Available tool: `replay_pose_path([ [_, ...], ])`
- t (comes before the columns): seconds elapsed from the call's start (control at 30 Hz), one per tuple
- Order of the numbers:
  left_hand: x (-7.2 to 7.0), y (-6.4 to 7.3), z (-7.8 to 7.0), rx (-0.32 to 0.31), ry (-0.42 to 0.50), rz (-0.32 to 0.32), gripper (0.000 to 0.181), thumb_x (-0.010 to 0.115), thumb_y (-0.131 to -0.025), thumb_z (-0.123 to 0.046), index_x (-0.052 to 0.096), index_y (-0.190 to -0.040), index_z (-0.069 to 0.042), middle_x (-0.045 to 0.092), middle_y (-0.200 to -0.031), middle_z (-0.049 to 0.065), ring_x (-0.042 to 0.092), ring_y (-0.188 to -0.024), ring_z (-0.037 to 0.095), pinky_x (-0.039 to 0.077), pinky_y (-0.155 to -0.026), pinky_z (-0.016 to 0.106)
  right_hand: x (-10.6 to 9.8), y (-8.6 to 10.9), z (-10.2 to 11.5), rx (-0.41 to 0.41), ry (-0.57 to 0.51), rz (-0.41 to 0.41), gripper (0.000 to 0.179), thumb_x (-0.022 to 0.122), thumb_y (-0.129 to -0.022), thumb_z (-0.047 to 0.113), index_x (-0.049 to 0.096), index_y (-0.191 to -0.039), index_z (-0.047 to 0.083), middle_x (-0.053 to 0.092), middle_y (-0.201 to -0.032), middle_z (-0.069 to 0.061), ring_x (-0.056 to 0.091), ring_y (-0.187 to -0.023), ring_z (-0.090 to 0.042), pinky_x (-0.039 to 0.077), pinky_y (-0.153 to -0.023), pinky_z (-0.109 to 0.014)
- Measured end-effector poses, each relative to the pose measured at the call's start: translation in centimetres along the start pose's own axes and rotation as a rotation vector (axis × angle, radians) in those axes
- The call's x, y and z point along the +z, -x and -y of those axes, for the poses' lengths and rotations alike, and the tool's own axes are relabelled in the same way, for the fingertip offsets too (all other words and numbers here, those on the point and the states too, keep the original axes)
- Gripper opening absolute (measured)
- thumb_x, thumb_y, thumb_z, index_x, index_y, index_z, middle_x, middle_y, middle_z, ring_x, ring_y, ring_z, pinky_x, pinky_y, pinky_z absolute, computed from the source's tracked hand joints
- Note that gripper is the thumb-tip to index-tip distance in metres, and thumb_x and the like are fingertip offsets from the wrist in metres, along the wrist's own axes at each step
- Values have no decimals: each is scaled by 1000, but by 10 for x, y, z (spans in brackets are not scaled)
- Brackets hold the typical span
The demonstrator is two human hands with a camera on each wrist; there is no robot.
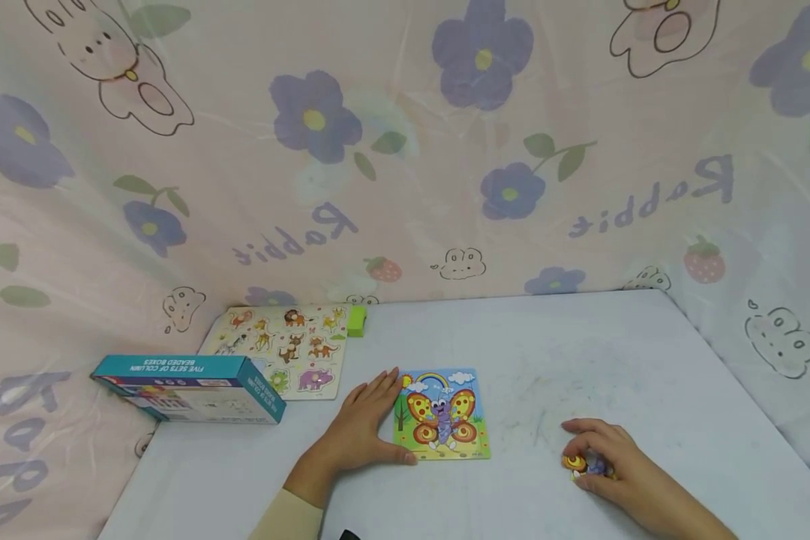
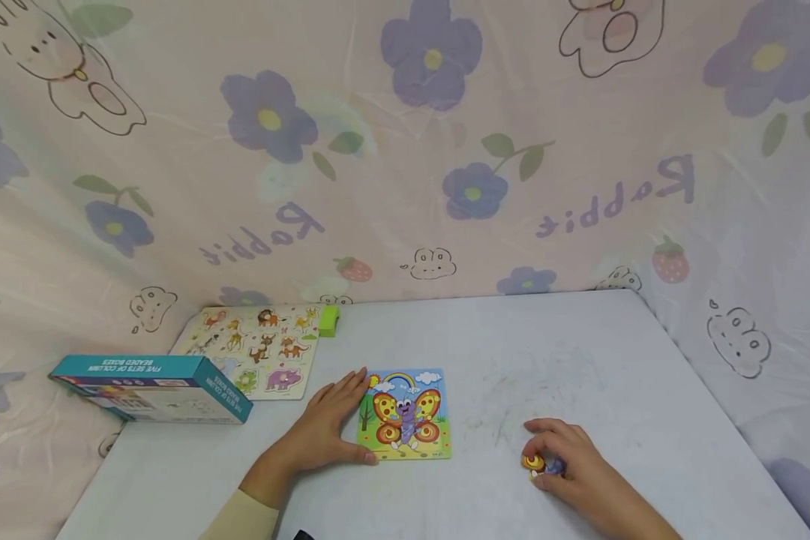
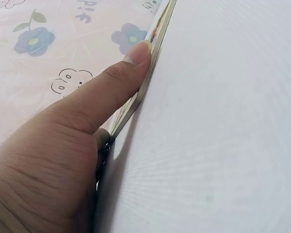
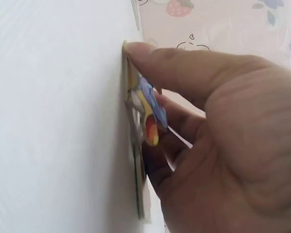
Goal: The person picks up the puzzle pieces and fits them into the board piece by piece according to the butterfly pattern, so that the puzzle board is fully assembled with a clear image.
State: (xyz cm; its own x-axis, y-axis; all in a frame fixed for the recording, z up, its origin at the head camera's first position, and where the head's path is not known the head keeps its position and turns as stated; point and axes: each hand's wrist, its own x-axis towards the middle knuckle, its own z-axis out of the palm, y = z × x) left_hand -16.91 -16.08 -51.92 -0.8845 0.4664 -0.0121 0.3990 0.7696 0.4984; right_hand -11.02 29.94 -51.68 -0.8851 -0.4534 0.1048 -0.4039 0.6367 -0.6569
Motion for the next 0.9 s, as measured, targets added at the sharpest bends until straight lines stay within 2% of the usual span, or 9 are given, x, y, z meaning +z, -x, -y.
replay_pose_path([
  [0.13, 0, 1, 0, -2, 0, 1, 136, 78, -72, -88, 28, -174, -14, 14, -181, -3, 6, -166, 21, 7, -130, 54, 1, -4, 5, -10, 26, -7, 25, 84, -98, 21, 68, -112, 35, 65, -129, 11, 50, -118, -3, 51, -88, -24],
  [0.23, 1, 1, 0, -3, -1, 0, 135, 78, -72, -88, 28, -174, -14, 14, -181, -3, 6, -166, 21, 7, -130, 54, 1, -7, 8, -5, 20, -24, 28, 82, -99, 13, 71, -120, 27, 67, -119, 16, 60, -110, -5, 55, -86, -26],
  [0.37, 0, 1, -1, -3, -1, -1, 135, 78, -72, -87, 28, -174, -14, 14, -181, -3, 6, -166, 21, 7, -130, 54, 0, -9, 12, 122, -15, -51, 34, 81, -98, 8, 72, -130, 18, 70, -114, 14, 64, -100, -2, 58, -81, -27],
  [0.47, 0, 1, -1, -3, -3, 1, 135, 79, -72, -87, 28, -174, -14, 14, -181, -2, 6, -166, 22, 7, -130, 54, 0, -9, 16, 180, -45, -120, 39, 83, -97, 7, 71, -133, 15, 70, -104, 13, 63, -89, -3, 57, -73, -27],
  [0.63, 0, 1, -1, -3, -5, 0, 135, 79, -72, -87, 28, -174, -14, 14, -181, -2, 6, -166, 21, 7, -130, 54, 2, -12, 21, 162, -171, -235, 35, 82, -97, 4, 68, -129, 9, 72, -95, 8, 65, -75, -11, 56, -64, -27],
  [0.73, 0, 1, -1, -1, -5, -1, 135, 79, -72, -87, 28, -174, -14, 14, -181, -2, 6, -166, 21, 7, -130, 54, 3, -14, 23, 159, -255, -250, 30, 79, -100, 5, 66, -127, 7, 74, -90, 4, 68, -68, -17, 58, -60, -30],
  [0.83, 0, 1, -1, -2, -1, 0, 135, 80, -72, -86, 28, -174, -13, 14, -181, -2, 6, -166, 21, 7, -130, 54, 5, -17, 26, 167, -289, -251, 26, 78, -102, 8, 68, -127, 10, 73, -90, 2, 67, -65, -19, 57, -58, -31],
  [0.9, 0, 1, -2, -3, -1, 0, 135, 80, -72, -86, 28, -174, -14, 14, -181, -2, 6, -166, 21, 7, -130, 54, 7, -19, 28, 153, -303, -245, 27, 75, -104, 7, 71, -130, 9, 75, -100, -1, 67, -69, -20, 57, -59, -30],
])
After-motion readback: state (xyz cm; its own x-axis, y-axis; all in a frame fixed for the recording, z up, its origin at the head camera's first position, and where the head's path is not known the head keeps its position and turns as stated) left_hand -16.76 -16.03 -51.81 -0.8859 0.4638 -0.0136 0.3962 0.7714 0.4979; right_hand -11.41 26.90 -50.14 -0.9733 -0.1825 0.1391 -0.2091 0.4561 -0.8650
